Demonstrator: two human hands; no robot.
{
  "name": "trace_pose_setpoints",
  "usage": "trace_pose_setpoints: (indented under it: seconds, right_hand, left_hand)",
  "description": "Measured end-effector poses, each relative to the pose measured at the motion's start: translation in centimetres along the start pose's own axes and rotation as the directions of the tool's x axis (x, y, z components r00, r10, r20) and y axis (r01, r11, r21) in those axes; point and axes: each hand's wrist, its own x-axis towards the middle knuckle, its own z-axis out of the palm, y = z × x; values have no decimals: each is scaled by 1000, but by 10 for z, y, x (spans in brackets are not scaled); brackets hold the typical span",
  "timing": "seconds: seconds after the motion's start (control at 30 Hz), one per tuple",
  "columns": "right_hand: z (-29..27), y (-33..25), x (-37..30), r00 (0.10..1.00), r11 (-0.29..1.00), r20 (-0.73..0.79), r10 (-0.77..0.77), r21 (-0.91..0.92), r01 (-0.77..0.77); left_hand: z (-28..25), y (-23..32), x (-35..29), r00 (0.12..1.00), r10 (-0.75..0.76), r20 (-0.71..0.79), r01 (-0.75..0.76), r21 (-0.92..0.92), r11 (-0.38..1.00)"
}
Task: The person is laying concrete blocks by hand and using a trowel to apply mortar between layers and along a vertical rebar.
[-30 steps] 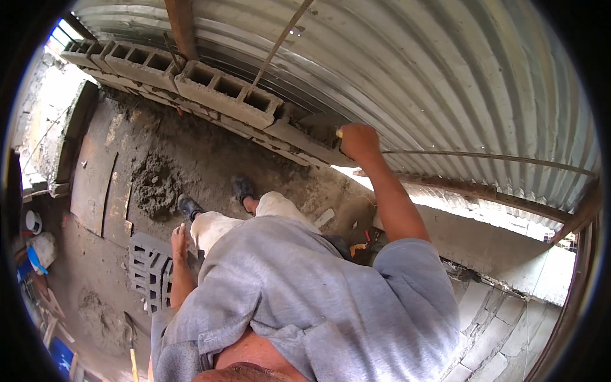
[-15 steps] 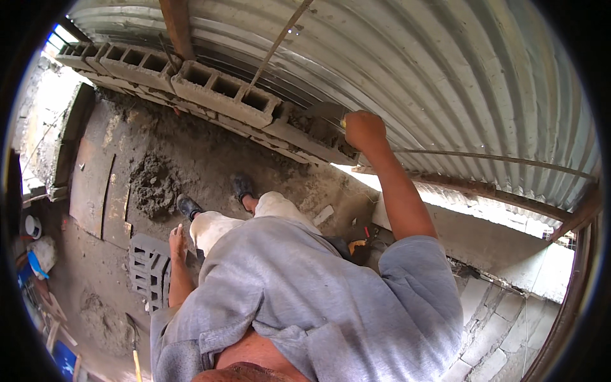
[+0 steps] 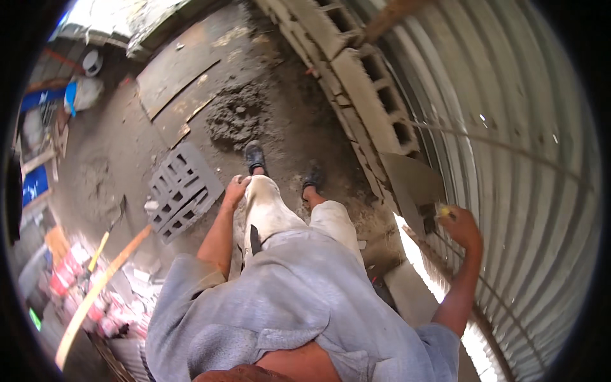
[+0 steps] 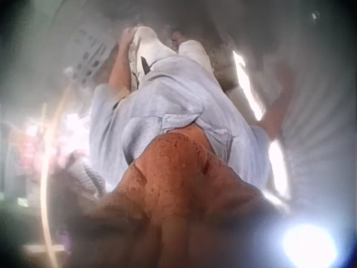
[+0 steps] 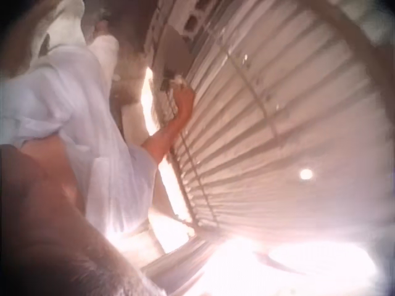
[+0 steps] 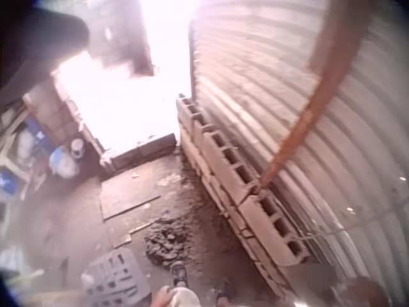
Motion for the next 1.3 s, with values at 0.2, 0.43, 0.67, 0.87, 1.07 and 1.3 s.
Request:
trace_pose_setpoints:
  seconds: [0.2, 0.43, 0.67, 0.87, 1.07, 1.3]
  right_hand:
    - [177, -146, 180, 954, 975, 199, -222, 48, 217]
    - [348, -272, 359, 967, 977, 208, -145, -122, 173]
    - [514, -267, 520, 985, 959, 157, -74, -261, 114]
    - [675, -393, 565, 928, 947, 234, -289, -73, 313]
    - [685, -464, 566, 791, 885, 421, -444, 67, 460]
    - [583, -444, 456, 843, 879, 248, -477, 151, 452]
  left_hand:
    - [8, -10, 19, 996, -84, 38, 77, 149, 986]
    - [-18, 1, 26, 997, -74, 18, 57, 482, 875]
    - [-33, -60, 43, 976, -1, -217, 79, 352, 933]
    - [-41, -72, 49, 957, -31, -289, 139, 364, 921]
    - [-39, -56, 56, 954, -17, -299, 142, 400, 906]
    - [-25, -40, 47, 976, 20, -218, 73, 409, 910]
